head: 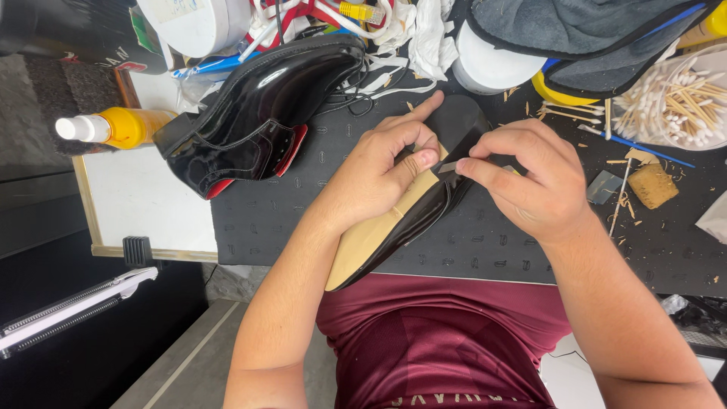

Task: The person uses a yellow utility knife to trim the edges of a black rubber heel pad attached to the sole of a black patent leather shoe. They carefully cut along the perimeter of the heel and the sides of the sole to remove excess material.

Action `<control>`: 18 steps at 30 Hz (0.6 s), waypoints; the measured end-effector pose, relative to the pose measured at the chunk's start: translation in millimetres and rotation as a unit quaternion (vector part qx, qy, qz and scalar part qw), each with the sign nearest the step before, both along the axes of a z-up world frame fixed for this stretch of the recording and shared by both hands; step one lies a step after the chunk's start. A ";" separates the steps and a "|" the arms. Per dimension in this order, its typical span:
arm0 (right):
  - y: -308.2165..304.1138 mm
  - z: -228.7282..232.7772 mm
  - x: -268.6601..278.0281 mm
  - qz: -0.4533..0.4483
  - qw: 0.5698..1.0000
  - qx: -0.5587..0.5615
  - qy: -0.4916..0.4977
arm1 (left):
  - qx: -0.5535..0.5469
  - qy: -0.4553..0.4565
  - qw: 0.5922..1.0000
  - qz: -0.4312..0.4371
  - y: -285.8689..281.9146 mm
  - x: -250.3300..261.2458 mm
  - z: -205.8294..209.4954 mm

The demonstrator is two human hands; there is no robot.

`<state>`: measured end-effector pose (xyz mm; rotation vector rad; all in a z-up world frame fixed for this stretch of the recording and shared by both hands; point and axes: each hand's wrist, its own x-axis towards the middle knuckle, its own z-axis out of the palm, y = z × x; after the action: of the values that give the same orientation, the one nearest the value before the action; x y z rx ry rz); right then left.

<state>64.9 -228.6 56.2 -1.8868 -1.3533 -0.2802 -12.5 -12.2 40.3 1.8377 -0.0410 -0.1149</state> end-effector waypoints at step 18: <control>5.6 4.9 5.2 0.007 1.000 -0.006 -0.007 | 0.006 0.006 1.000 -0.001 -1.3 -1.7 1.1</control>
<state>70.1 -223.0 61.1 -1.8887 -1.3804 -0.2796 -14.1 -13.5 41.3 1.8485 -0.0344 -0.1287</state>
